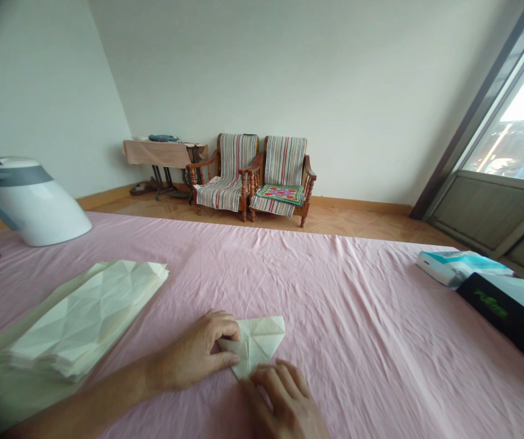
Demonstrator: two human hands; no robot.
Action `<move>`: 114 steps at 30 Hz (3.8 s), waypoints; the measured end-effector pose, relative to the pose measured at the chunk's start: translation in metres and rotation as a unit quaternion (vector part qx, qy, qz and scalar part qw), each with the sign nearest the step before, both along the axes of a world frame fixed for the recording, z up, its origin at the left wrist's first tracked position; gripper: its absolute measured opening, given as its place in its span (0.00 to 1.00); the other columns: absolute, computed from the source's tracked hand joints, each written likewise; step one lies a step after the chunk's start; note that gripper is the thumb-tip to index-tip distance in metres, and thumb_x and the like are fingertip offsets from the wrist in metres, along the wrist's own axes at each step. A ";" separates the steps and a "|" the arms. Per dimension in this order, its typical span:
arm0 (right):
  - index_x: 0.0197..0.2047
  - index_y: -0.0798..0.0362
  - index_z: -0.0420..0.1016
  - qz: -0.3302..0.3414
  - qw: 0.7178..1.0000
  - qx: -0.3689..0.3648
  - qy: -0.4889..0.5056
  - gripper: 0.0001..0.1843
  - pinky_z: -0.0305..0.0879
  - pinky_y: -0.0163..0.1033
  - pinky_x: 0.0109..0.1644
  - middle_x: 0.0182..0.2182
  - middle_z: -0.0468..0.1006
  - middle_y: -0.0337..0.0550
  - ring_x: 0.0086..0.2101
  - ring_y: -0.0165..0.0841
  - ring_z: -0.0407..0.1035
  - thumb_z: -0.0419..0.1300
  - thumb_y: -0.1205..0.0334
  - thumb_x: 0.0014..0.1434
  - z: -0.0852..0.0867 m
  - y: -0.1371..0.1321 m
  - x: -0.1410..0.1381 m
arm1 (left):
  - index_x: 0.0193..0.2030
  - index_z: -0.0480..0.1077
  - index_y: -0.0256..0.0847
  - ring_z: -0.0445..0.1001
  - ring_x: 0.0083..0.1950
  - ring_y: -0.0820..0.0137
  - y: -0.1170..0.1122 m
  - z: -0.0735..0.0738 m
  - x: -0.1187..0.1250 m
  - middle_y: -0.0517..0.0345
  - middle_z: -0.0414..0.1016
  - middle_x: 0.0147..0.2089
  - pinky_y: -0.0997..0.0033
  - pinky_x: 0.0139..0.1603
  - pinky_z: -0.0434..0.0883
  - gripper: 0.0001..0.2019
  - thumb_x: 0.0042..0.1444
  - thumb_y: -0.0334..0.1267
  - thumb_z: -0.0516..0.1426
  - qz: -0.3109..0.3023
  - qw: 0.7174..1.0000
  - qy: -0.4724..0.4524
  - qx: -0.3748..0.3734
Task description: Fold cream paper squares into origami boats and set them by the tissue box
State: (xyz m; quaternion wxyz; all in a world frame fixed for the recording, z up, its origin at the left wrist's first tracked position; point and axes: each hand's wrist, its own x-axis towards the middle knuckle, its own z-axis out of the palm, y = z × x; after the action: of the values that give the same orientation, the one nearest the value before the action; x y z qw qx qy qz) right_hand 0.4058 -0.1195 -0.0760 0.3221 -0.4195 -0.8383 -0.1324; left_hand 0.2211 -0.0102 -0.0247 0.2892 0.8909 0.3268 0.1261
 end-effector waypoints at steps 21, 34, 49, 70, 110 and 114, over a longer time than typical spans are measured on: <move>0.49 0.49 0.74 -0.022 0.998 -0.001 -0.057 0.15 0.74 0.40 0.46 0.45 0.78 0.45 0.43 0.35 0.74 0.50 0.69 0.65 -0.015 0.001 0.008 | 0.28 0.67 0.38 0.67 0.39 0.68 -0.002 -0.008 -0.002 0.62 0.70 0.32 0.70 0.43 0.60 0.07 0.51 0.29 0.62 0.057 0.997 -0.049 0.034; 0.47 0.54 0.76 0.004 0.991 0.073 -0.108 0.16 0.71 0.40 0.52 0.48 0.79 0.42 0.49 0.33 0.72 0.48 0.71 0.67 -0.007 0.005 0.006 | 0.38 0.69 0.39 0.66 0.44 0.63 -0.010 -0.005 -0.010 0.55 0.70 0.40 0.62 0.48 0.64 0.11 0.61 0.21 0.50 -0.024 0.983 -0.023 0.183; 0.50 0.55 0.76 0.003 0.988 0.086 -0.128 0.18 0.73 0.36 0.49 0.49 0.78 0.41 0.49 0.33 0.73 0.46 0.67 0.69 -0.010 0.003 0.005 | 0.59 0.65 0.39 0.65 0.56 0.59 -0.043 0.003 -0.013 0.52 0.70 0.57 0.61 0.61 0.63 0.22 0.59 0.40 0.61 -0.087 0.989 0.060 0.103; 0.50 0.54 0.75 0.005 0.988 0.084 -0.127 0.19 0.72 0.34 0.48 0.50 0.77 0.37 0.48 0.32 0.73 0.43 0.65 0.71 -0.003 0.005 0.006 | 0.58 0.67 0.37 0.67 0.56 0.57 -0.054 0.008 -0.019 0.50 0.72 0.55 0.59 0.61 0.65 0.23 0.56 0.37 0.63 -0.051 0.983 0.090 0.151; 0.48 0.59 0.72 -0.131 0.988 0.072 -0.047 0.20 0.75 0.40 0.42 0.43 0.80 0.51 0.43 0.38 0.76 0.45 0.74 0.57 -0.005 0.013 0.015 | 0.44 0.71 0.38 0.71 0.44 0.65 -0.040 -0.008 -0.002 0.55 0.75 0.42 0.67 0.47 0.70 0.05 0.63 0.34 0.56 -0.161 0.950 0.055 0.262; 0.51 0.56 0.68 -0.131 0.991 0.031 0.003 0.19 0.74 0.41 0.41 0.44 0.80 0.50 0.42 0.39 0.76 0.48 0.72 0.57 -0.006 0.014 0.017 | 0.44 0.71 0.37 0.71 0.44 0.66 -0.040 -0.009 -0.001 0.53 0.75 0.42 0.67 0.47 0.69 0.06 0.64 0.30 0.54 -0.155 0.941 0.026 0.299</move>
State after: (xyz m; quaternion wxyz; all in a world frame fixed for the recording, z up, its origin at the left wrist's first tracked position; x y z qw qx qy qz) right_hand 0.4233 -0.1060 -0.0815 0.3174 -0.5161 -0.7705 -0.1978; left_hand 0.2197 -0.0500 -0.0336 0.0173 0.9789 0.1393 0.1486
